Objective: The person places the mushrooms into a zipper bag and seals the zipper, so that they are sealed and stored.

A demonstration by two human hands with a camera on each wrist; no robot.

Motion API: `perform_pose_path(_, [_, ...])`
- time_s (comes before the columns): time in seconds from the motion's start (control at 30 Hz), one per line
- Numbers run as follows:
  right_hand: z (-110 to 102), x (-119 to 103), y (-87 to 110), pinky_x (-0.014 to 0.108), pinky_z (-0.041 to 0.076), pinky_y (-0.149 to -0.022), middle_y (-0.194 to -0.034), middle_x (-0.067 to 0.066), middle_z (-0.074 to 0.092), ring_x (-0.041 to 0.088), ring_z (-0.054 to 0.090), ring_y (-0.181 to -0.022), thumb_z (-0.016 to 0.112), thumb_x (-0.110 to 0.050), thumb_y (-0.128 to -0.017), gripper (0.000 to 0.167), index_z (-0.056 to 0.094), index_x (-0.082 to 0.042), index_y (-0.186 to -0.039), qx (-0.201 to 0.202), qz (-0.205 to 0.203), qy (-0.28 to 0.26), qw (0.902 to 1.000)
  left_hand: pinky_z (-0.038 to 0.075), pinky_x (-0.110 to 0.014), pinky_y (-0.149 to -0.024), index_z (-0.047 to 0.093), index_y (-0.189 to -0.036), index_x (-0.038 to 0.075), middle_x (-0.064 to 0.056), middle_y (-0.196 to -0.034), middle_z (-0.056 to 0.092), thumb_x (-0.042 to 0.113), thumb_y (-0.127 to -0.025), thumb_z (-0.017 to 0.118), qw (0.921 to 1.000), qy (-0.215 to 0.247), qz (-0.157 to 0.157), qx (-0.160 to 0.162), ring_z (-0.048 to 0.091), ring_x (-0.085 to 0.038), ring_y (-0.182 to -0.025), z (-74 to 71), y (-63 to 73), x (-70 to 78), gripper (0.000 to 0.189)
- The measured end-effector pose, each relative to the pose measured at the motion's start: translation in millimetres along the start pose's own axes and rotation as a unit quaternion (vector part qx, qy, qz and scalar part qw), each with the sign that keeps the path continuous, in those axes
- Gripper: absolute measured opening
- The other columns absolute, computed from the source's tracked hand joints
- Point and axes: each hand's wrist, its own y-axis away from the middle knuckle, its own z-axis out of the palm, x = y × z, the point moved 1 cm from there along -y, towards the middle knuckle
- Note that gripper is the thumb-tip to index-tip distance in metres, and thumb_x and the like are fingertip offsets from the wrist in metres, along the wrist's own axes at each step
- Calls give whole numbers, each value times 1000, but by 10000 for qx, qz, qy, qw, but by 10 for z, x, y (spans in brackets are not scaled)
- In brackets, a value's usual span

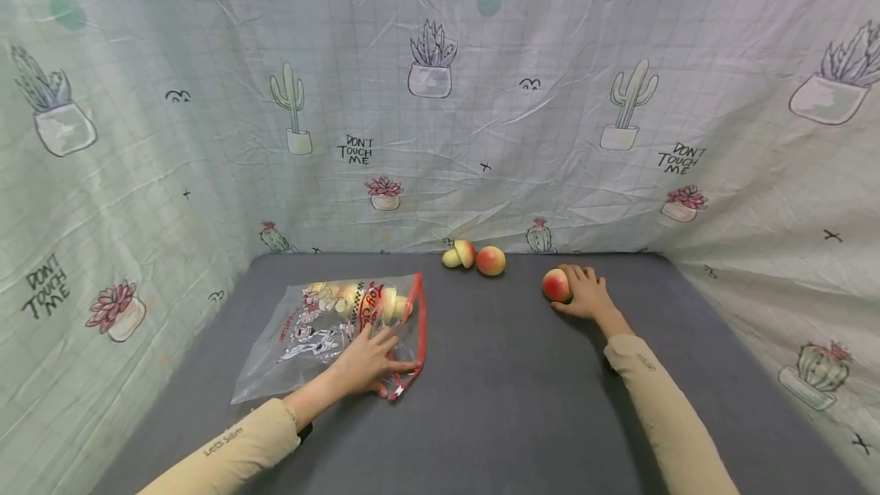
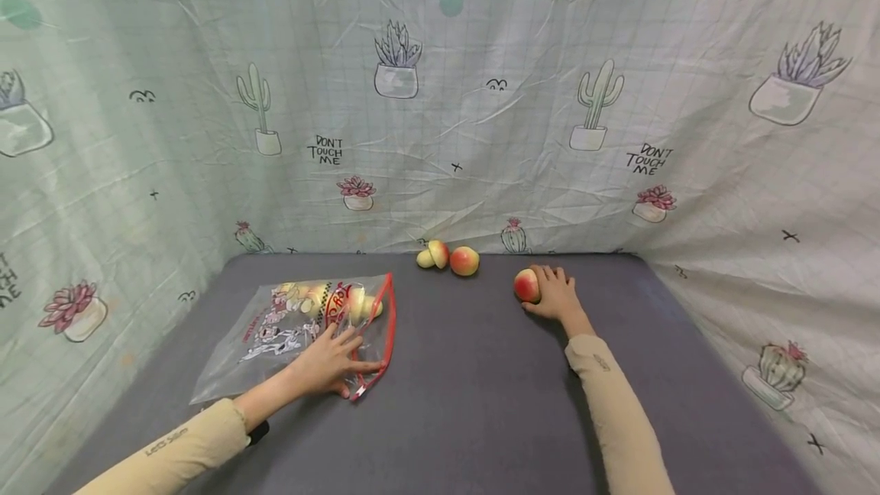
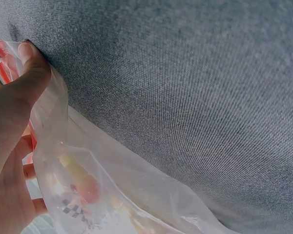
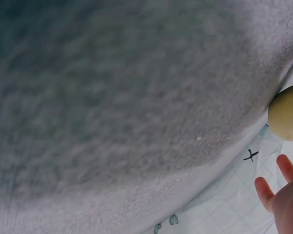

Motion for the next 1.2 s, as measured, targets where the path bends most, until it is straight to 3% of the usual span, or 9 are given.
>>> perform_pose_path(0.4, [-40,64,114,58,31,-78,-123,21,47,41,37,-107,66,-34,-72,79,28,-9,-136,-37,-286,194,9994,42,-48,-84,41,-126,50,-1,-108,55,68,-58,54,9999,110,-14,-23,46,-21,-104,-1,1,-8,72])
perform_pose_path(0.73, [-102,63,185,54,33,-75,-118,20,48,41,39,-106,65,-29,-76,72,31,-8,-135,80,-405,389,9984,42,-49,-85,40,-127,50,-1,-110,55,68,-60,53,9999,114,-44,-108,46,-21,-106,-9,3,-1,71])
perform_pose_path(1.2, [-85,54,190,51,33,-75,-117,20,53,38,42,-102,69,-21,-73,65,36,-8,-127,205,-572,168,9980,42,-50,-85,39,-127,49,-1,-113,55,69,-60,53,9997,175,-58,-176,46,-22,-108,2,2,1,72])
